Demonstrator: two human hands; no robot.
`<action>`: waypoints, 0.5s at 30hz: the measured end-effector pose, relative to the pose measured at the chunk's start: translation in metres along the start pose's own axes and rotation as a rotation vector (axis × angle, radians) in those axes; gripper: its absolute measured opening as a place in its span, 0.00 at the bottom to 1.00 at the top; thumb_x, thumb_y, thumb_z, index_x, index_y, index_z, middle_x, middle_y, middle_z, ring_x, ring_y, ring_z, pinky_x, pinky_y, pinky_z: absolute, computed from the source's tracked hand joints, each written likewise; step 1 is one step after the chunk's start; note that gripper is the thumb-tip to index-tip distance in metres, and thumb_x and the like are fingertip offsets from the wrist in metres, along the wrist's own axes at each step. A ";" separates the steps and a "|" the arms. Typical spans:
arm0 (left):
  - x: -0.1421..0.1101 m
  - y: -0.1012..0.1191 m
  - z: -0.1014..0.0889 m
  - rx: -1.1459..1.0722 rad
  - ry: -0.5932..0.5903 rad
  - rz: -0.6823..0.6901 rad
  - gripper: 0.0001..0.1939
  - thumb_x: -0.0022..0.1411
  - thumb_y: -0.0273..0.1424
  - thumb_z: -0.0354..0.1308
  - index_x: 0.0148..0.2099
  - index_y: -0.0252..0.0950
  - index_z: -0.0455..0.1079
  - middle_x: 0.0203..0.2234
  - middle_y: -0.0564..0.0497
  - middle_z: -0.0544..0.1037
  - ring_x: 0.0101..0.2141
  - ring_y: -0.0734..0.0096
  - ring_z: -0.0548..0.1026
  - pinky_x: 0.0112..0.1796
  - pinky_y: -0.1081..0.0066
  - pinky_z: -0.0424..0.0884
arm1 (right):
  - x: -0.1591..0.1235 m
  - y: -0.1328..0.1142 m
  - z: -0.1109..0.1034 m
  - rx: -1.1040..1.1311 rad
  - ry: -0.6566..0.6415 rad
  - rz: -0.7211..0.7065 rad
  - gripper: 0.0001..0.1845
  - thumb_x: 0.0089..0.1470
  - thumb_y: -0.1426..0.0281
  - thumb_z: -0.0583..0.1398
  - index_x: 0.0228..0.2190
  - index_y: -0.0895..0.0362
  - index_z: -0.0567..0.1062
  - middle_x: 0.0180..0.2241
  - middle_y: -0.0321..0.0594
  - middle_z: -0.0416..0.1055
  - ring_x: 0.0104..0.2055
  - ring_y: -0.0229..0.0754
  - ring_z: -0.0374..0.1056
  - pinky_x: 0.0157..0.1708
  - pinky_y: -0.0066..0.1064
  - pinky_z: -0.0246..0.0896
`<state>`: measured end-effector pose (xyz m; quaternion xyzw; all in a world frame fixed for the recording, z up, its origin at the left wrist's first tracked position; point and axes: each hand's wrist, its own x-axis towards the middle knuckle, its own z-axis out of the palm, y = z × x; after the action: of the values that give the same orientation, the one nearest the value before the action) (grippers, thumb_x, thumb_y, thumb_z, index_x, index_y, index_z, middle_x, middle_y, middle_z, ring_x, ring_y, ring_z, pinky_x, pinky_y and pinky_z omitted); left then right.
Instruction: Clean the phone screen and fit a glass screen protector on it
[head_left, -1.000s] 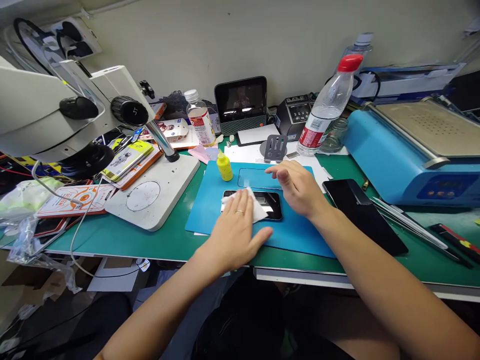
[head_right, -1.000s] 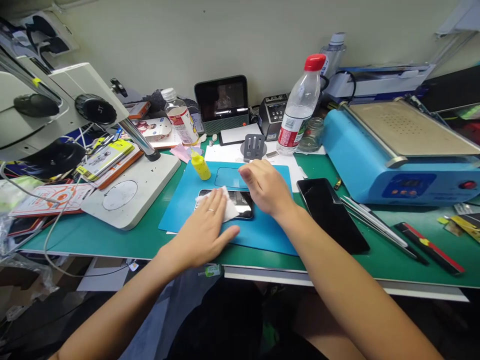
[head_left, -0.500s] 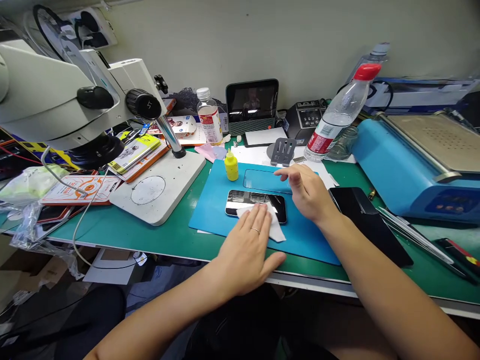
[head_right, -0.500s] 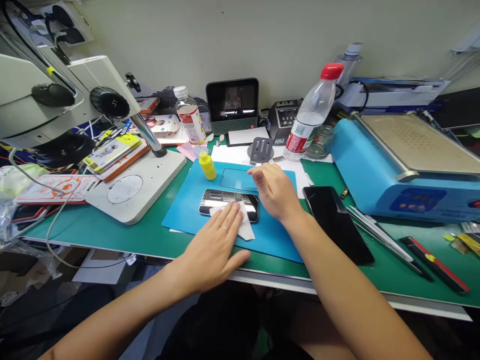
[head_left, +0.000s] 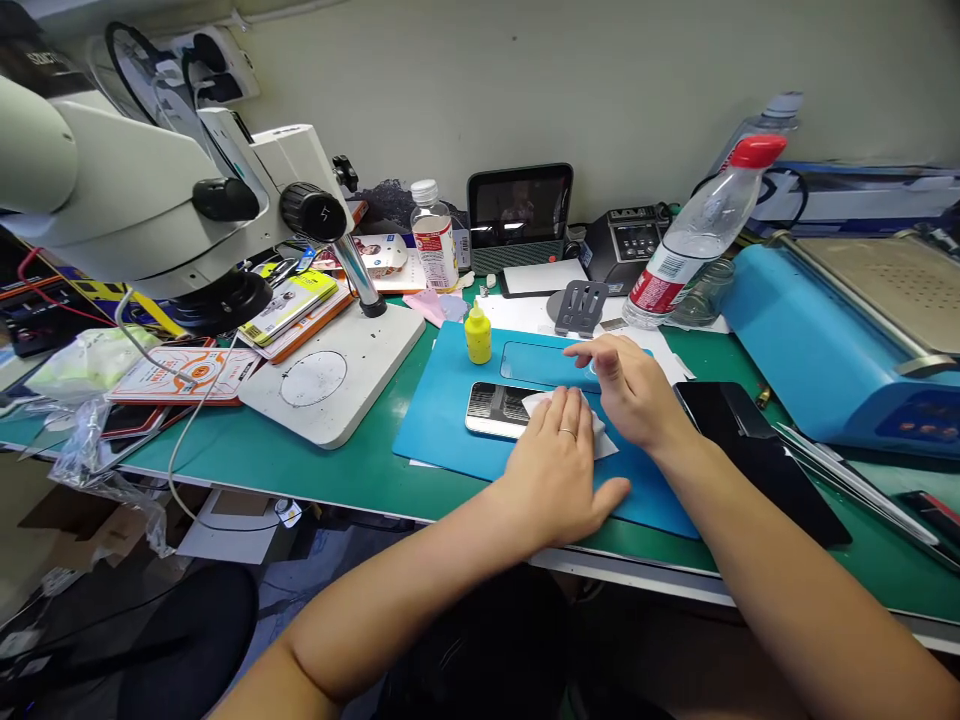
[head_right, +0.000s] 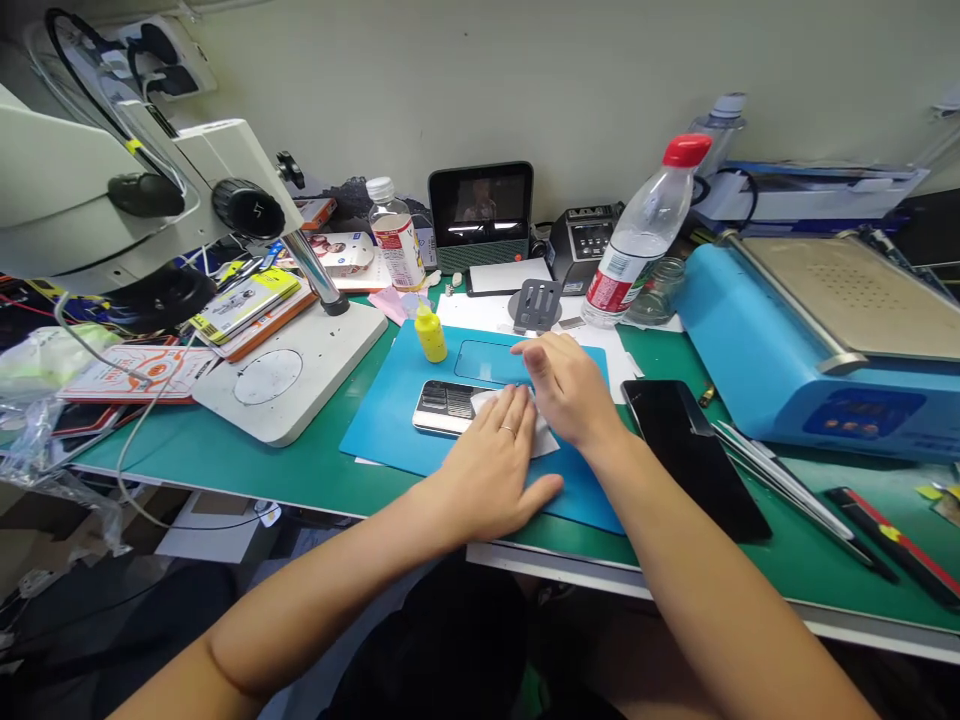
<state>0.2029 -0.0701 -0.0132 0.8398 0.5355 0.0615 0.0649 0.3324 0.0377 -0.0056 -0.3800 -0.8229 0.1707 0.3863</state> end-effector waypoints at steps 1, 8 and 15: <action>-0.004 0.001 0.001 0.000 0.007 0.009 0.45 0.75 0.52 0.41 0.74 0.15 0.47 0.73 0.29 0.50 0.73 0.43 0.47 0.71 0.54 0.49 | 0.000 0.000 0.000 -0.002 -0.001 0.000 0.43 0.64 0.39 0.37 0.37 0.52 0.81 0.33 0.48 0.77 0.43 0.55 0.73 0.46 0.49 0.65; -0.057 -0.045 0.004 0.045 0.058 -0.016 0.44 0.75 0.53 0.40 0.73 0.18 0.49 0.73 0.30 0.49 0.73 0.45 0.46 0.70 0.51 0.52 | -0.001 -0.001 -0.001 -0.002 -0.004 0.013 0.44 0.64 0.39 0.37 0.37 0.52 0.81 0.34 0.48 0.77 0.43 0.54 0.73 0.45 0.48 0.66; -0.053 -0.068 -0.003 0.048 0.011 -0.170 0.47 0.74 0.54 0.41 0.74 0.15 0.44 0.73 0.26 0.44 0.73 0.39 0.43 0.69 0.45 0.54 | -0.002 -0.002 -0.001 0.008 -0.009 0.037 0.44 0.65 0.39 0.38 0.39 0.55 0.81 0.36 0.48 0.77 0.45 0.53 0.72 0.47 0.46 0.66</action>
<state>0.1197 -0.0898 -0.0237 0.7923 0.6065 0.0474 0.0467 0.3329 0.0349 -0.0052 -0.3926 -0.8169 0.1829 0.3809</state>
